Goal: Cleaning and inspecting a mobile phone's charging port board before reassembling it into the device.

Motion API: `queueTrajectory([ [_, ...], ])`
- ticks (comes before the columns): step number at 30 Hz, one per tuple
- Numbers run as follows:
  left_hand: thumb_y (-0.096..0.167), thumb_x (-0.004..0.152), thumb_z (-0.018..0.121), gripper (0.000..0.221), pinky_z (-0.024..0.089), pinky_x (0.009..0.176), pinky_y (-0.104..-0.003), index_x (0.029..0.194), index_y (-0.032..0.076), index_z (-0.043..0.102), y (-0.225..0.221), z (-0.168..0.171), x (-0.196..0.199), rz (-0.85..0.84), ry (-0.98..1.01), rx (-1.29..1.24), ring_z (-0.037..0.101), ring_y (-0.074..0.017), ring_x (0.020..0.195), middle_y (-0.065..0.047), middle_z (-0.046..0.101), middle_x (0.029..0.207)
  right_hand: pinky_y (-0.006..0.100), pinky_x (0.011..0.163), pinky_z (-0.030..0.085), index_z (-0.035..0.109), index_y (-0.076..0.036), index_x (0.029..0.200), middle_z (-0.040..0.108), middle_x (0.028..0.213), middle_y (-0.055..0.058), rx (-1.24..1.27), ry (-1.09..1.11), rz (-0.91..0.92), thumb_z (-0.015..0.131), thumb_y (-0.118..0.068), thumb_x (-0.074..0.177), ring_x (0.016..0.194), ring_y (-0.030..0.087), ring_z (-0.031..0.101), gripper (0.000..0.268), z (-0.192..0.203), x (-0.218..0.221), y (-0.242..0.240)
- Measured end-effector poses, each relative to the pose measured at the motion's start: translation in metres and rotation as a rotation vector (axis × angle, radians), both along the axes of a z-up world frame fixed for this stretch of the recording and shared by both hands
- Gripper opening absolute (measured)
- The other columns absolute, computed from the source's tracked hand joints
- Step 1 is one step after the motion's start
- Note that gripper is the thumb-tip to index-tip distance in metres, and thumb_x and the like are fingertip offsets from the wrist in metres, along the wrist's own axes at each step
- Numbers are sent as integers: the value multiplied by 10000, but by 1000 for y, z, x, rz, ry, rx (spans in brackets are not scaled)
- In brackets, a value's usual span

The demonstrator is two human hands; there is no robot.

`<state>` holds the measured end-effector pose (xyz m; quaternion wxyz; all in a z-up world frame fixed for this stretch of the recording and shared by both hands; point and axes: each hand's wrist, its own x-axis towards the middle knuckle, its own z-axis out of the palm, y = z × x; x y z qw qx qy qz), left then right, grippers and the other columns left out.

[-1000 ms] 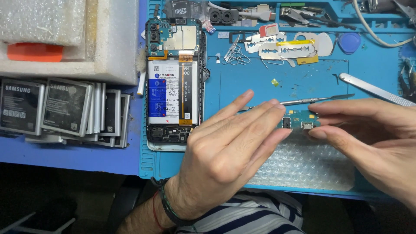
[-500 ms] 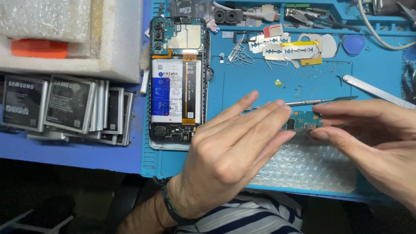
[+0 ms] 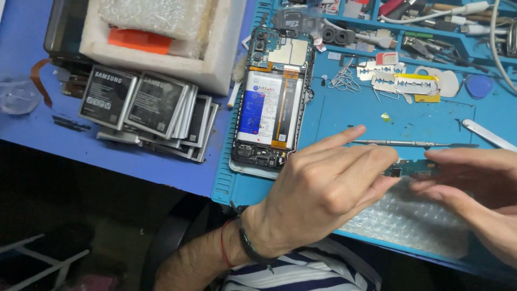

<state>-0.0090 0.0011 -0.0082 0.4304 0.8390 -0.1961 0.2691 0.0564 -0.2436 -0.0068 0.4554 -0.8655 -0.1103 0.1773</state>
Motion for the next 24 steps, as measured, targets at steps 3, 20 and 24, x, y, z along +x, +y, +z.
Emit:
queueTrajectory([
  [3,62,1075,768,157,617,1159,-528,1077,-5,626,-2,-7,0,5,-62,63,589,-235,768,-79,643,869,368,958,624,729,38,1298,797,1060,216,-181,-67,-110,777,58,874,911,304,803,427,9,-2,13],
  [20,73,1141,715,185,329,647,-310,959,41,725,31,-17,-71,-20,-411,242,451,-159,663,-9,523,755,555,883,531,489,144,1579,603,1400,343,-377,-232,3,630,-128,1198,1134,477,634,489,-57,54,-49],
  [24,46,1142,556,221,470,749,-281,1061,50,762,49,-21,-71,-17,-416,270,652,-164,796,-60,653,912,598,794,561,406,11,1597,566,1429,256,-262,0,-196,535,-52,1203,1108,456,650,419,-41,48,-1],
])
